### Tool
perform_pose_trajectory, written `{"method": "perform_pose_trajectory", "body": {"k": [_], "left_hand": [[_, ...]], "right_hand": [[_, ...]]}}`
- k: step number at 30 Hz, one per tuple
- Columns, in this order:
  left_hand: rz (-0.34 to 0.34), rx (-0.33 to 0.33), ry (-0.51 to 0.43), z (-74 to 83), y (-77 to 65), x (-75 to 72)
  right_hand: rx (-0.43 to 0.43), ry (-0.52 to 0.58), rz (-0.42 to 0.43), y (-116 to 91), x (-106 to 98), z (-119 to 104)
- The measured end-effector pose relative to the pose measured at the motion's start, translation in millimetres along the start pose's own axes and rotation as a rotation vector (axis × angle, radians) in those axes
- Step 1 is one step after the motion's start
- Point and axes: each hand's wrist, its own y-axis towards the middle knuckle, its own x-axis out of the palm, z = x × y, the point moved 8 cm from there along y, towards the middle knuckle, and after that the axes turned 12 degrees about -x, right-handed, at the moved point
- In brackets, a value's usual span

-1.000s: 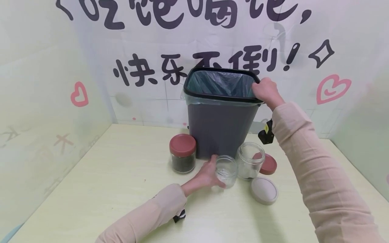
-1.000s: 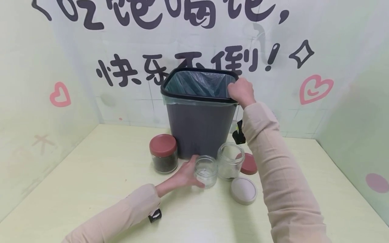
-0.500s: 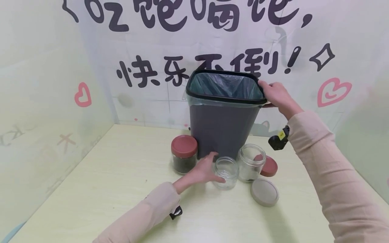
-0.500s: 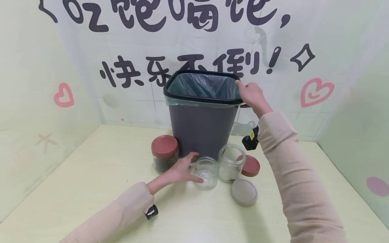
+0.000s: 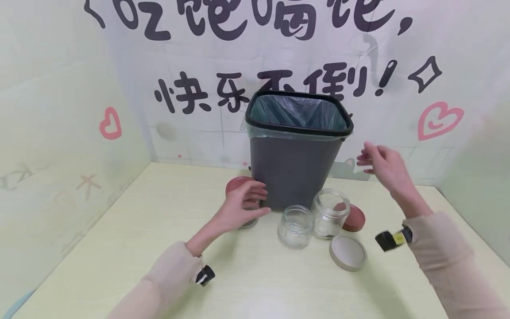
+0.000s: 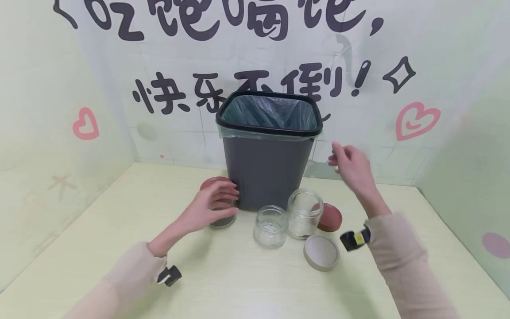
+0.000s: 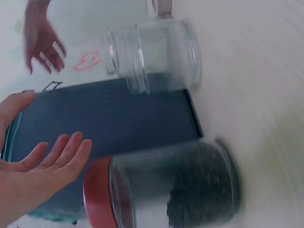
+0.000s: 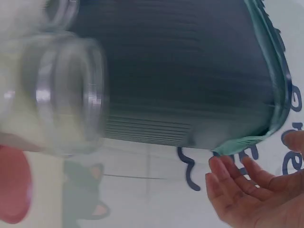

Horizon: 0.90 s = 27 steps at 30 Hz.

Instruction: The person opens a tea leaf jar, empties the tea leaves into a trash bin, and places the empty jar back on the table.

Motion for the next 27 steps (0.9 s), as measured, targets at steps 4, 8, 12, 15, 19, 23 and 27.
{"method": "perform_pose_trajectory", "body": {"k": [4,8,12,15,19,23,27], "left_hand": [[0.109,-0.021,-0.076,-8.5,-8.6,-27.3],[0.234,-0.092,-0.098,-25.7,-18.9,-52.7],[0.317,-0.194,-0.086,-45.0,-26.2,-69.7],[0.332,-0.281,-0.065,-58.7,-28.1,-74.4],[0.288,-0.371,-0.017,-72.9,-25.1,-71.3],[0.226,-0.428,0.013,-81.6,-19.2,-63.2],[0.173,-0.448,0.049,-86.7,-12.9,-54.5]], "right_hand": [[-0.090,-0.045,-0.054,-25.1,24.1,8.1],[-0.179,-0.086,-0.073,-44.1,53.9,6.0],[-0.275,-0.102,-0.070,-54.2,84.8,-5.0],[-0.364,-0.127,-0.103,-57.1,110.1,-16.3],[-0.432,-0.152,-0.177,-54.6,142.9,-30.5],[-0.412,-0.179,-0.270,-48.9,171.0,-40.8],[-0.356,-0.200,-0.341,-42.6,192.8,-44.3]]}}
